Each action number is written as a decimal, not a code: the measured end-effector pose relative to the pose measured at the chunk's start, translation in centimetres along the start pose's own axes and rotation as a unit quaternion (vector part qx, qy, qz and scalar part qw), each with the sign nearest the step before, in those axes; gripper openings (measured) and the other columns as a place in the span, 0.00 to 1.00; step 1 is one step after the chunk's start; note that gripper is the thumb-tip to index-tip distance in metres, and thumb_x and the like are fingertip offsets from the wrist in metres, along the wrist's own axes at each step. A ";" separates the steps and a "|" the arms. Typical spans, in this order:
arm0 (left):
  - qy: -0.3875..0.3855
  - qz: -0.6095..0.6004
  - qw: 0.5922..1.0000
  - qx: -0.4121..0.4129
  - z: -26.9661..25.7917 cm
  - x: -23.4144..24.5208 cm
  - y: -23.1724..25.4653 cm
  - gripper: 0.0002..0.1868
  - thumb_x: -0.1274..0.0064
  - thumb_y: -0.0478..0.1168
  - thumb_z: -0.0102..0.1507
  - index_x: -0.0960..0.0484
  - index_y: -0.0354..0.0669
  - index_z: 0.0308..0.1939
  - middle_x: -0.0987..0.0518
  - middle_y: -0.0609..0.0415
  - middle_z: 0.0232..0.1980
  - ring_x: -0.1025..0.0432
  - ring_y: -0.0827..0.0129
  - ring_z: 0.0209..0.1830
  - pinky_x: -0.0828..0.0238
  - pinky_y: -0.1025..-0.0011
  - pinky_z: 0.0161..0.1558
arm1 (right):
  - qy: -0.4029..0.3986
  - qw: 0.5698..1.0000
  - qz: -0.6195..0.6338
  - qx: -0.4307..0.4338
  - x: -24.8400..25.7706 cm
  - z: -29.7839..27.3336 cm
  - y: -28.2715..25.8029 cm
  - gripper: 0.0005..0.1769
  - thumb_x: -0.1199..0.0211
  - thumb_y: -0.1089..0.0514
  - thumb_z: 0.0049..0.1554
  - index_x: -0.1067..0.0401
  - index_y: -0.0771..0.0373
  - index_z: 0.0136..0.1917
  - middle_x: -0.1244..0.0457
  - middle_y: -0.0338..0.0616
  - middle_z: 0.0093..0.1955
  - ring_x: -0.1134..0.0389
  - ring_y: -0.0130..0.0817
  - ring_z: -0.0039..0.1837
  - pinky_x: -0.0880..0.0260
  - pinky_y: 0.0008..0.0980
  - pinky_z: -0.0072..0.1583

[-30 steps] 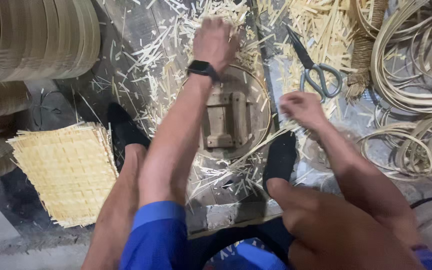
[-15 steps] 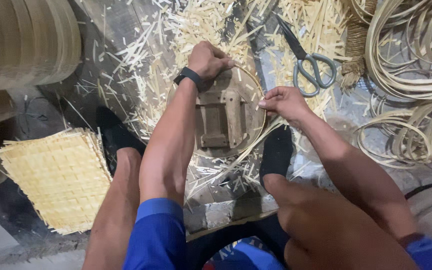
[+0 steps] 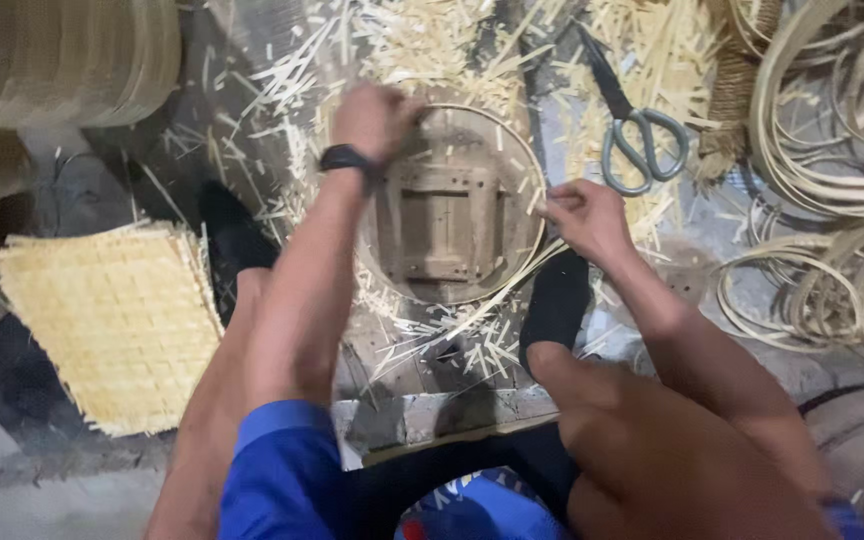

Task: The person places a woven mat onto a wooden mold, secures it with a circular frame, and uses shears to trim the excess material around the edge. The person then removes the frame and places the finished circular mat onto a stack.

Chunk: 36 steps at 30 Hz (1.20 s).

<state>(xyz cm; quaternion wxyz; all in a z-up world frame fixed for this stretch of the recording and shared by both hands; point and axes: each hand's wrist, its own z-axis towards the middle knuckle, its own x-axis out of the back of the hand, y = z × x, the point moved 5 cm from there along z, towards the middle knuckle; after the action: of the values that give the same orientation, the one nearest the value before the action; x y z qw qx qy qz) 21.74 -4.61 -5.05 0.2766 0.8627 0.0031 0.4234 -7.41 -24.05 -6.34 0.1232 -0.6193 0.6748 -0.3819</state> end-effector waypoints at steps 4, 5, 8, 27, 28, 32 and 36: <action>-0.083 -0.199 0.969 0.121 -3.0 2.2 -8.6 0.21 0.29 0.45 0.57 0.13 0.36 0.47 0.13 0.49 0.40 0.21 0.73 0.33 0.22 0.72 0.38 | -0.125 0.987 0.031 -0.097 -1.9 -2.0 0.9 0.15 0.30 0.57 0.55 0.28 0.69 0.51 0.29 0.45 0.36 0.28 0.27 0.35 0.33 0.30 0.33; -0.061 -0.229 0.961 0.141 -3.4 2.0 -9.7 0.20 0.28 0.44 0.55 0.11 0.35 0.46 0.12 0.48 0.39 0.22 0.73 0.32 0.23 0.71 0.37 | -0.117 0.989 0.038 -0.077 -2.1 -2.0 0.9 0.15 0.30 0.58 0.55 0.29 0.69 0.50 0.30 0.46 0.35 0.30 0.28 0.34 0.33 0.29 0.33; -0.030 -0.275 0.942 0.188 -3.5 1.3 -11.4 0.19 0.26 0.42 0.50 0.10 0.35 0.41 0.11 0.49 0.38 0.19 0.73 0.31 0.20 0.73 0.37 | -0.100 0.993 0.048 -0.050 -3.0 -1.7 1.9 0.15 0.28 0.58 0.55 0.31 0.70 0.48 0.31 0.48 0.34 0.33 0.30 0.32 0.34 0.28 0.32; 0.136 -0.489 0.783 0.360 -19.8 -10.4 -17.3 0.16 0.31 0.44 0.61 0.15 0.31 0.32 0.21 0.51 0.27 0.32 0.71 0.20 0.38 0.72 0.21 | -0.010 0.991 0.136 0.016 -2.7 -0.6 2.7 0.16 0.29 0.65 0.57 0.31 0.75 0.54 0.33 0.51 0.41 0.29 0.32 0.37 0.28 0.29 0.36; 0.152 -0.482 0.783 0.363 -19.9 -10.3 -16.6 0.15 0.32 0.44 0.61 0.14 0.32 0.34 0.20 0.52 0.28 0.30 0.73 0.20 0.36 0.73 0.21 | 0.010 0.988 0.151 0.030 -2.4 -0.2 2.0 0.17 0.29 0.65 0.57 0.31 0.75 0.56 0.33 0.51 0.42 0.31 0.32 0.36 0.29 0.29 0.36; 0.162 -0.537 0.749 0.353 -19.7 -11.8 -12.0 0.14 0.38 0.43 0.63 0.17 0.33 0.42 0.18 0.52 0.30 0.29 0.73 0.19 0.31 0.73 0.20 | 0.025 0.978 0.202 0.047 -0.6 1.0 0.1 0.16 0.30 0.66 0.58 0.29 0.72 0.58 0.31 0.49 0.48 0.27 0.30 0.44 0.23 0.25 0.45; 0.008 -0.641 0.686 0.344 -22.4 -16.3 -7.7 0.10 0.41 0.35 0.64 0.21 0.30 0.44 0.19 0.48 0.33 0.24 0.68 0.26 0.24 0.72 0.27 | -0.004 0.978 0.206 -0.037 -2.3 1.0 1.7 0.08 0.34 0.66 0.59 0.28 0.71 0.51 0.30 0.49 0.45 0.26 0.33 0.41 0.22 0.27 0.44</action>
<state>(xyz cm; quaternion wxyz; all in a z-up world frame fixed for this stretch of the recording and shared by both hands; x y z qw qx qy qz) -3.32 8.63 -9.67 0.1648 0.6819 0.7026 0.1191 -7.57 -22.40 -8.90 0.1788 -0.4730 0.8011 -0.3203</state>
